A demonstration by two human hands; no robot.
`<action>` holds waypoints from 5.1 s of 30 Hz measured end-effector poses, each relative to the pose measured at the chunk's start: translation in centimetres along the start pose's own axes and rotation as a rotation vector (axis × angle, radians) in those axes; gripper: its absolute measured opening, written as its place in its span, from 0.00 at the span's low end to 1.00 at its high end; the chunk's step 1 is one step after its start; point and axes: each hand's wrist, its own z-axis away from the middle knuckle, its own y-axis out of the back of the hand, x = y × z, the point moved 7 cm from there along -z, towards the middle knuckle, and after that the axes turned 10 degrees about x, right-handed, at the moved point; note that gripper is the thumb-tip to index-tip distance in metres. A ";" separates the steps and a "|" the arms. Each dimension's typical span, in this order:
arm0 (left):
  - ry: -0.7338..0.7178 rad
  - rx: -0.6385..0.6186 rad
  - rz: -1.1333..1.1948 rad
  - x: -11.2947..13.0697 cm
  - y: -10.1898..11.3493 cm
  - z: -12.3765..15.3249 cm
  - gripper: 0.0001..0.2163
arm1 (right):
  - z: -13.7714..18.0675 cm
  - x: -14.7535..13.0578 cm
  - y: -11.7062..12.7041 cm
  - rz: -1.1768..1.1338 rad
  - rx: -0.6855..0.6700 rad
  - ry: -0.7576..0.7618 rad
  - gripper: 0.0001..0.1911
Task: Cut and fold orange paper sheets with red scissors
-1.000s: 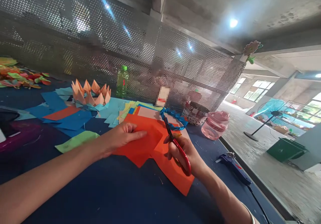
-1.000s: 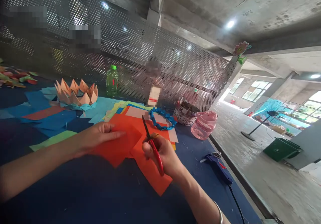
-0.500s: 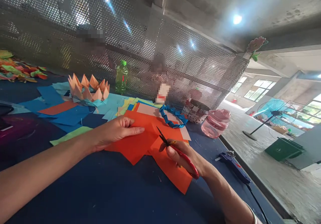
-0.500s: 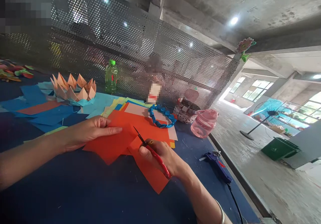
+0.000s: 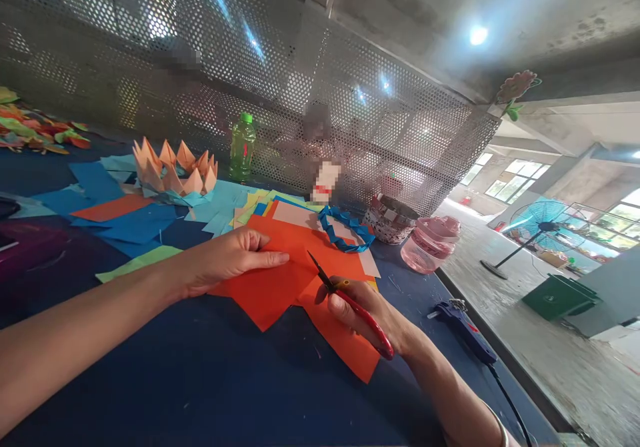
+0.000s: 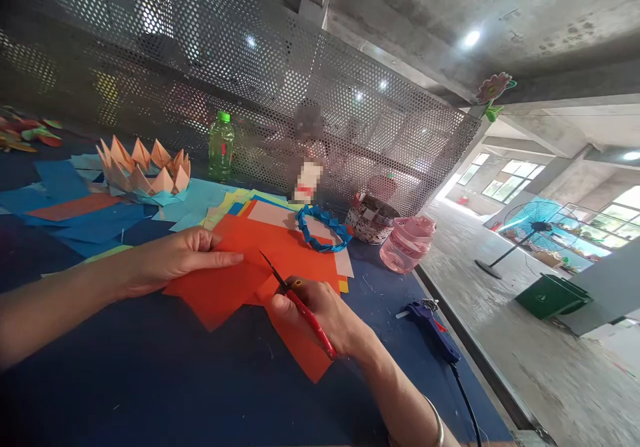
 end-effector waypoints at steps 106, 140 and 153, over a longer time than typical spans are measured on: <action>0.036 -0.231 -0.009 -0.8 -1.9 0.7 0.09 | -0.2 0.3 -1.2 -0.033 0.191 0.156 0.31; 0.043 -0.302 -0.004 -1.5 -3.2 1.2 0.12 | 0.1 0.2 -1.6 0.043 0.190 0.147 0.33; 0.051 -0.330 0.000 -1.7 -3.4 1.2 0.10 | 0.2 -0.1 -1.6 0.016 0.178 0.163 0.31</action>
